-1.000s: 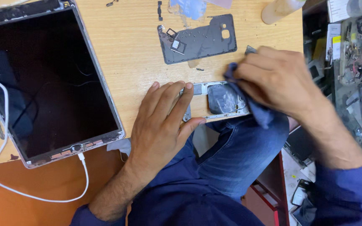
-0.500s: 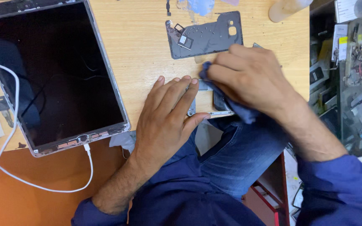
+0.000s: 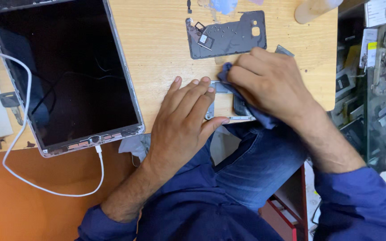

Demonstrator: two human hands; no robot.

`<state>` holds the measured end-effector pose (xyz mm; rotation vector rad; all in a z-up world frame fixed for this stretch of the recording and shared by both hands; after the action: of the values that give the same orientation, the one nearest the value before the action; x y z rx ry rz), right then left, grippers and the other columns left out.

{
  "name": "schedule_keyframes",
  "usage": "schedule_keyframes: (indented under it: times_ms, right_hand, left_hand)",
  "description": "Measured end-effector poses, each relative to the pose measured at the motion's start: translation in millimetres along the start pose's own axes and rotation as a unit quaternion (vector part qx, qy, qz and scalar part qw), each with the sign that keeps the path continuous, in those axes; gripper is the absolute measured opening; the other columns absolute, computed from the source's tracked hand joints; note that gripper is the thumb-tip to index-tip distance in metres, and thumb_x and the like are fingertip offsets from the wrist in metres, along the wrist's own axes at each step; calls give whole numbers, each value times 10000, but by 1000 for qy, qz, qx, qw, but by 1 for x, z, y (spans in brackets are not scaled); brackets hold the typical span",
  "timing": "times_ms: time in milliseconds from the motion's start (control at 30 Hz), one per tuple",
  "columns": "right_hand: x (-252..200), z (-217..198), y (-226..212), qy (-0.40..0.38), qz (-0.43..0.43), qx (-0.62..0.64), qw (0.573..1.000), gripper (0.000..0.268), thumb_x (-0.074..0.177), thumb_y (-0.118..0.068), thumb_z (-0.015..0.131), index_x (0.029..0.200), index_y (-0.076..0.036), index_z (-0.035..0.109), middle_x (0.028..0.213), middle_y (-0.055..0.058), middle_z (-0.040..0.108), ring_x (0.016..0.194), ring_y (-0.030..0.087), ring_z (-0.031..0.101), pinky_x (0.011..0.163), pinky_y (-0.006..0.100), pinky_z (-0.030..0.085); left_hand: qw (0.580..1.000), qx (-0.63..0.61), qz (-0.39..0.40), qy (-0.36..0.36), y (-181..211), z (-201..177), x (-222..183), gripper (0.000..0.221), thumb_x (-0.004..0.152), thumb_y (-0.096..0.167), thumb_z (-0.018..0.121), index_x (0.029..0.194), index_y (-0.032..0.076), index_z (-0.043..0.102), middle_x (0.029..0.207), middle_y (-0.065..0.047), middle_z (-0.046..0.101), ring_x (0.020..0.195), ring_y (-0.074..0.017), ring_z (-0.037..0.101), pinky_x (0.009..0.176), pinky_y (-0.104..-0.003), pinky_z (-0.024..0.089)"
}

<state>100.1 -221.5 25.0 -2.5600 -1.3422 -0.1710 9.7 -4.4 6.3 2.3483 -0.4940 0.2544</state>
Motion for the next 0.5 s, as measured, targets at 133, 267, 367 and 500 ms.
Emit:
schedule_keyframes:
  times_ms: [133,267,367,500]
  right_hand:
    - [6,-8,-6,-12,14,-13,1000,187,972,-181,760,905,-96,608,855,36,558,807,243,590,645,388,464]
    - [-9,-43,-1,-46,56,-52,996,176,965,-158,756,906,-93,602,865,44,552,817,251,584,665,391,469]
    - [-6,-36,0,-39,44,-44,997,159,956,-141,755,921,-93,608,867,50,545,822,260,581,684,396,473]
    - [7,-2,-11,11,7,-2,1000,123,922,-130,735,944,-100,618,857,50,540,822,257,596,685,391,482]
  left_hand:
    - [1000,0,-10,6,1,-1,0,611,859,371,838,1298,0,633,1368,-142,604,1299,-305,559,1204,-543,372]
    - [1000,-8,2,10,-2,2,-1,600,859,381,837,1281,2,643,1375,-142,605,1313,-307,561,1204,-549,375]
    - [1000,-4,4,14,-4,3,-3,575,855,375,834,1265,15,656,1388,-143,608,1317,-308,564,1204,-544,377]
    - [1000,-8,-4,20,-1,3,-3,570,838,378,834,1251,24,667,1386,-136,617,1311,-304,572,1204,-537,381]
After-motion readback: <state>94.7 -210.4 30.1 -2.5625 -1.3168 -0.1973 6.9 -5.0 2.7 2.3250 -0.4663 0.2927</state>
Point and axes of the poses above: each hand's wrist, its own x-axis towards the middle knuckle, its own z-axis out of the palm, y = z × x, the point moved 1 cm from there along x, towards the middle knuckle
